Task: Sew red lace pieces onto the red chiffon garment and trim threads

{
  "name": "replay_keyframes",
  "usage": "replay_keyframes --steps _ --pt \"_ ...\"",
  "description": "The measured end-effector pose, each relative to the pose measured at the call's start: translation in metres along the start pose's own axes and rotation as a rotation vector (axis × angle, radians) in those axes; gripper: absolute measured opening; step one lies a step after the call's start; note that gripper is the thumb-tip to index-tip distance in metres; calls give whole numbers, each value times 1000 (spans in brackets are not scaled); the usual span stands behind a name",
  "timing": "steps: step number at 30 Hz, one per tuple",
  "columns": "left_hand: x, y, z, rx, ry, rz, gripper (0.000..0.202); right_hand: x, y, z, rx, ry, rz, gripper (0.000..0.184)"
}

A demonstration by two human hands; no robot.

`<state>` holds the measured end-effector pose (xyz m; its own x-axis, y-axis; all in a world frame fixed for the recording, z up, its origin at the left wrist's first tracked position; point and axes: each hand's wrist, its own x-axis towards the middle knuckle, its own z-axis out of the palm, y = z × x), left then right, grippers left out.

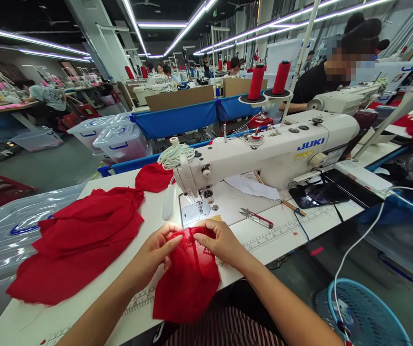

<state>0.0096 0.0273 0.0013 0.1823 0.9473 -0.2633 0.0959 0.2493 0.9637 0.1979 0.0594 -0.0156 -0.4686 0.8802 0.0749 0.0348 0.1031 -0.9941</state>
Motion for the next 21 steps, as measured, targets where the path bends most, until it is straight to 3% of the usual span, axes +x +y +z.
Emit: replay_keyframes --steps 3,6,11,14,21 --pt "1 7 -5 124 -44 -24 43 2 -4 0 -77 -21 -10 23" --pt "6 11 -10 205 -82 -15 35 6 -5 0 -93 -30 -9 25" --pt "17 7 -11 76 -189 -54 32 17 1 3 106 36 114 25" --pt "21 2 -9 19 -136 -55 34 20 4 4 132 75 124 25" --pt "22 -3 0 -25 113 28 38 25 12 4 175 121 155 26"
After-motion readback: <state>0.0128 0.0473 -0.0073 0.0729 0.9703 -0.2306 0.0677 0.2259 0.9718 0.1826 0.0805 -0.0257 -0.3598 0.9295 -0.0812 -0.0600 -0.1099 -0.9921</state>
